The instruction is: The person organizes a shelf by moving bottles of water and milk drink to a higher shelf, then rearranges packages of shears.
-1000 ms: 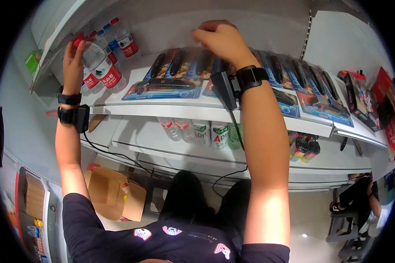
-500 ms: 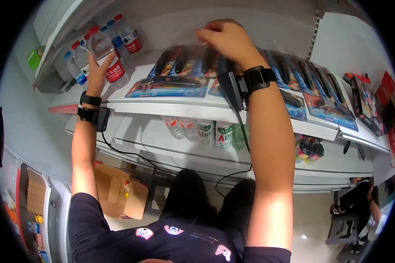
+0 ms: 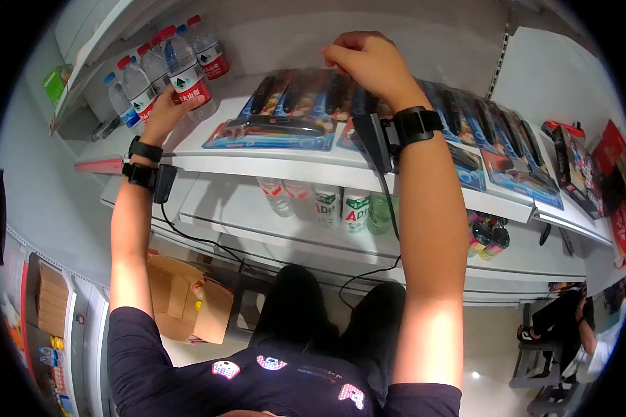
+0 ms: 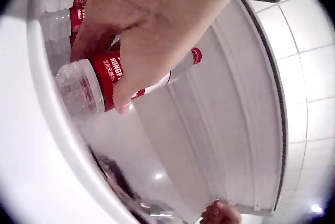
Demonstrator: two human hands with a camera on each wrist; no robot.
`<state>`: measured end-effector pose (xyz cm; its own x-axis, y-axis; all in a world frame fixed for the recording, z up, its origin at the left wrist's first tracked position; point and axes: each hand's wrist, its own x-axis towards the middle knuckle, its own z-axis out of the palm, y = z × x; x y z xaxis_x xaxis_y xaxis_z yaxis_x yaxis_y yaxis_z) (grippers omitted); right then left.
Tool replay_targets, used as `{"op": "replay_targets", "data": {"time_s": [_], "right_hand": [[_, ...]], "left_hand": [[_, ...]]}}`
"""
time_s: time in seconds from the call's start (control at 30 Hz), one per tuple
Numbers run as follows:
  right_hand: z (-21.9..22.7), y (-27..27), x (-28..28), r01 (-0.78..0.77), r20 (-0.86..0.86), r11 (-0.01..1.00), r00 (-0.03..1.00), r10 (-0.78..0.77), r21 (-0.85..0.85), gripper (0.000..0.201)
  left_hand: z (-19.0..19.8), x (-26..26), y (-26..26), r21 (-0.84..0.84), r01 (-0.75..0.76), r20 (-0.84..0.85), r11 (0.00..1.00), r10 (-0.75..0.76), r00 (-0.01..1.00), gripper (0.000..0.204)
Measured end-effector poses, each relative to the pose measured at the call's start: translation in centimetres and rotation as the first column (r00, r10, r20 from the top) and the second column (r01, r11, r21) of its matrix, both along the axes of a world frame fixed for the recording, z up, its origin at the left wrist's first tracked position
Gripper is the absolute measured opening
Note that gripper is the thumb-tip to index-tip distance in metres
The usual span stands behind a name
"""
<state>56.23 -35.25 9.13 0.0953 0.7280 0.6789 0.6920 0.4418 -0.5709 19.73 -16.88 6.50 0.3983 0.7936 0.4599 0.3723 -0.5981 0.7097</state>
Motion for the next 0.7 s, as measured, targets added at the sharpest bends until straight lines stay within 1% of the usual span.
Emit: {"op": "replay_targets", "data": {"time_s": [0.07, 0.1, 0.2, 0.23, 0.3, 0.33, 0.4, 0.43, 0.5, 0.53, 0.6, 0.63, 0.7], "right_hand": [[0.0, 0.1, 0.0, 0.002, -0.011, 1.0, 1.0, -0.002, -0.005, 0.034], [-0.1, 0.0, 0.0, 0.002, -0.019, 1.0, 1.0, -0.002, -0.015, 0.034], [0.2, -0.6, -0.2, 0.043, 0.026, 0.997, 0.999, -0.042, -0.064, 0.032], [0.3, -0.6, -0.3, 0.047, 0.036, 0.997, 0.998, -0.045, -0.062, 0.032], [0.1, -0.4, -0.5, 0.039, -0.029, 0.997, 0.999, -0.041, -0.068, 0.033], [0.2, -0.4, -0.5, 0.039, -0.025, 0.997, 0.999, -0.041, -0.068, 0.033], [0.3, -0.4, -0.5, 0.002, -0.064, 0.994, 0.998, -0.009, -0.112, 0.032], [0.2, -0.3, -0.5, -0.001, -0.067, 0.994, 0.998, -0.007, -0.113, 0.032], [0.1, -0.2, -0.3, -0.01, -0.018, 0.995, 1.0, 0.008, -0.101, 0.031], [0.0, 0.1, 0.0, -0.01, -0.022, 0.994, 1.0, 0.007, -0.106, 0.031], [-0.2, 0.4, 0.1, -0.058, -0.013, 0.996, 0.998, 0.057, -0.074, 0.032], [-0.3, 0.3, 0.0, -0.058, -0.014, 0.995, 0.998, 0.057, -0.081, 0.032], [-0.3, 0.1, -0.2, -0.072, -0.031, 0.994, 0.997, 0.07, -0.083, 0.031]], "left_hand": [[-0.4, 0.9, 1.1, 0.191, -0.095, 0.032, 0.977, 0.09, 0.995, 0.058], [-0.4, 1.0, 2.1, 0.186, -0.096, 0.036, 0.978, 0.091, 0.995, 0.058], [0.4, 1.0, 5.4, 0.146, -0.237, -0.165, 0.96, 0.26, 0.951, 0.065], [0.2, 1.0, 6.2, 0.145, -0.236, -0.155, 0.961, 0.258, 0.954, 0.065], [-0.4, 1.2, 7.0, 0.203, -0.189, -0.06, 0.961, 0.205, 0.977, 0.055], [-0.6, 1.2, 7.2, 0.203, -0.19, -0.056, 0.961, 0.205, 0.977, 0.055], [-1.0, 0.9, 7.5, 0.147, -0.111, 0.044, 0.983, 0.106, 0.993, 0.051], [-1.0, 0.7, 7.7, 0.147, -0.113, 0.042, 0.983, 0.108, 0.993, 0.051], [-1.0, 0.3, 8.2, 0.067, -0.037, 0.049, 0.997, 0.034, 0.998, 0.046], [-1.1, 0.1, 8.6, 0.063, -0.036, 0.045, 0.997, 0.033, 0.998, 0.046], [-1.5, 0.1, 8.9, 0.121, -0.177, -0.025, 0.977, 0.181, 0.983, 0.039], [-1.6, 0.2, 8.9, 0.114, -0.177, -0.027, 0.978, 0.181, 0.983, 0.039], [-1.4, -0.1, 9.0, 0.006, -0.337, -0.109, 0.942, 0.335, 0.936, 0.042]]}}
